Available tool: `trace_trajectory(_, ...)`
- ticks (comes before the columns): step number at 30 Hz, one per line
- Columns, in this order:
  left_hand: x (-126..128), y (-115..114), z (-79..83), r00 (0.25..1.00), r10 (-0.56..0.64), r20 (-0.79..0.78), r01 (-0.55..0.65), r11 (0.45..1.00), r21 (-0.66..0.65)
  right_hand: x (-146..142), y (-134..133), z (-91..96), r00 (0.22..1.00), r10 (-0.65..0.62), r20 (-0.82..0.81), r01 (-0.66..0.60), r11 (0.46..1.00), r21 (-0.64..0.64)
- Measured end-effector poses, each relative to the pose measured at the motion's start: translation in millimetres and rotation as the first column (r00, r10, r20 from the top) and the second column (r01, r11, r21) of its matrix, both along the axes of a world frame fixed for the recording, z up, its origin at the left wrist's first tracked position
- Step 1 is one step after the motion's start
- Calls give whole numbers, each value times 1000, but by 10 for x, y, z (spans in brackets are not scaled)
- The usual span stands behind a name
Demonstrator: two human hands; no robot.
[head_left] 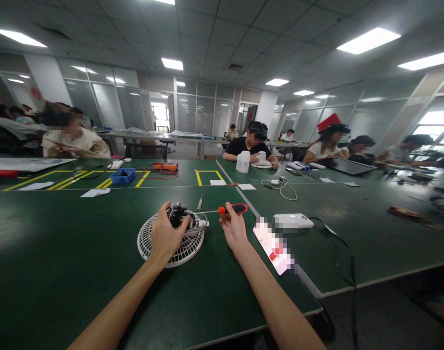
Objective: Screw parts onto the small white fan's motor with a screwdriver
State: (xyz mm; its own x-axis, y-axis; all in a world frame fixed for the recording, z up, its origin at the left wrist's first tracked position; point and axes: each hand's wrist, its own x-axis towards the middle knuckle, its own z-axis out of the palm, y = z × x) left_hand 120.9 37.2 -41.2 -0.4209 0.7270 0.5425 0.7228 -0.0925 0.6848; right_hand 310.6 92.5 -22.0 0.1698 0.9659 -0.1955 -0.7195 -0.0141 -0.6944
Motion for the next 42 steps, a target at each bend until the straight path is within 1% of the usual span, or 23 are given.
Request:
trace_trajectory(2,0,6,-9,1000,1,1,-1,1000,5,13,19,-11,1000,13,3,-13,1000,-2)
trace_trajectory(7,-4,13,-16,1000,2,-5,-2,1000,14,32,20,5,996,24,-82,-26,999,-19)
trace_trajectory(11,-11,16,-23,1000,-4,-10,4,1000,8,7,1,-8,999,10,-40,-11,999,-48)
trace_trajectory(13,-13,17,-27,1000,-7,-11,7,1000,8,-2,-2,-14,1000,-5,-24,5,999,-33)
trace_trajectory(17,-10,18,-27,1000,-4,-6,4,1000,14,1,0,10,996,-20,-90,20,1000,9)
trace_trajectory(20,-7,16,-20,1000,-5,-10,5,1000,8,2,3,16,993,0,-116,-2,1000,-16)
trace_trajectory(23,-5,10,-13,1000,-9,-9,9,1000,3,-2,14,-16,996,-9,-84,5,999,-48)
trace_trajectory(25,-5,7,-10,1000,-11,-4,11,1000,8,-1,28,-41,997,-13,-71,11,999,-34)
trace_trajectory(29,-3,8,-11,1000,-12,0,12,1000,2,14,49,-37,994,-11,-107,13,1000,25)
trace_trajectory(33,7,11,-5,1000,-13,-3,13,1000,10,6,36,-24,993,16,-116,-16,1000,-4)
trace_trajectory(37,17,0,16,1000,-14,9,14,1000,11,-8,31,-73,999,43,-32,-45,996,-73)
trace_trajectory(39,16,-3,20,1000,-16,15,16,1000,16,1,40,-84,997,69,-20,-70,995,-67)
trace_trajectory(42,7,2,7,1000,-20,8,20,999,26,25,46,-50,993,87,-75,-89,996,-19)
